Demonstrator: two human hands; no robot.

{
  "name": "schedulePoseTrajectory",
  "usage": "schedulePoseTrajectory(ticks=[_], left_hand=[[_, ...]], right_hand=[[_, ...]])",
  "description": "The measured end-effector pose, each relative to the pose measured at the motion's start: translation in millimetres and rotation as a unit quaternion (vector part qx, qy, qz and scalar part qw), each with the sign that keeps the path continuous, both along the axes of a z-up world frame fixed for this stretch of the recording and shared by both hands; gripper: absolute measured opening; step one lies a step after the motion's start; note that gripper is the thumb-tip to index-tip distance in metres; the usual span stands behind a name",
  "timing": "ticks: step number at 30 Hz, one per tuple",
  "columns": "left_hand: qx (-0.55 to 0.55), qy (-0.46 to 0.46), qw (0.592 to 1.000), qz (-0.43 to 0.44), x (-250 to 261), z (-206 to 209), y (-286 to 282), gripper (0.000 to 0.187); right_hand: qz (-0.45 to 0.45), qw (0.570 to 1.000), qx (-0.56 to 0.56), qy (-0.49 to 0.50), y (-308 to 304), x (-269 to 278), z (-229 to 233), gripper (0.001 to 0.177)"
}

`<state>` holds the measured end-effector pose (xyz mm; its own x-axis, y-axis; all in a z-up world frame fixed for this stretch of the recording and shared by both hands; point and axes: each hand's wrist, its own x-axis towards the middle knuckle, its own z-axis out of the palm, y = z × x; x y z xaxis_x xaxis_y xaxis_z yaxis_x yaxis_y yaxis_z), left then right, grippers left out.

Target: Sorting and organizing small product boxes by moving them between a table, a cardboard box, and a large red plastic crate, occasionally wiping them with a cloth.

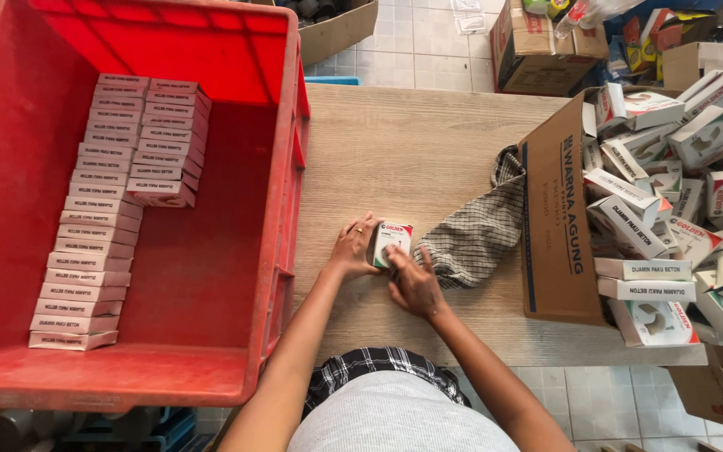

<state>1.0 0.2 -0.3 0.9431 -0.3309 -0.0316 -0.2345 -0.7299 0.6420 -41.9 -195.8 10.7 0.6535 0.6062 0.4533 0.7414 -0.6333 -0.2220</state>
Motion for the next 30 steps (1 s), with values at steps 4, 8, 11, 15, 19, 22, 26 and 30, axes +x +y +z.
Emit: schedulePoseTrajectory(ticks=[4,8,11,15,19,22,26,30], left_hand=[[-0.010,0.003,1.000,0.000,-1,4,-1,0.114],[0.006,-0.013,1.000,-0.002,-1,-1,-1,0.112],[0.000,-0.017,1.000,-0.005,-1,-1,-1,0.114],[-0.002,-0.020,1.000,0.002,0,-3,-1,0.117],[0.039,-0.052,0.998,-0.008,2,-21,-2,0.128],[0.018,-0.052,0.998,0.006,-2,-1,0,0.111],[-0.007,-0.042,0.999,-0.002,0,1,2,0.113],[0.009,-0.039,0.999,0.007,0,-3,-1,0.107]], right_hand=[[-0.132,0.990,-0.045,-0.029,5,21,12,0.051],[-0.098,0.992,-0.074,0.005,29,11,14,0.059],[-0.112,0.992,-0.044,0.029,22,19,2,0.055],[-0.193,0.979,-0.043,0.044,22,24,8,0.044],[-0.114,0.989,-0.043,0.087,38,11,13,0.052],[-0.110,0.991,-0.026,0.073,25,16,5,0.045],[-0.199,0.978,-0.040,0.037,8,22,-4,0.037],[-0.161,0.984,-0.039,0.072,31,17,9,0.046]])
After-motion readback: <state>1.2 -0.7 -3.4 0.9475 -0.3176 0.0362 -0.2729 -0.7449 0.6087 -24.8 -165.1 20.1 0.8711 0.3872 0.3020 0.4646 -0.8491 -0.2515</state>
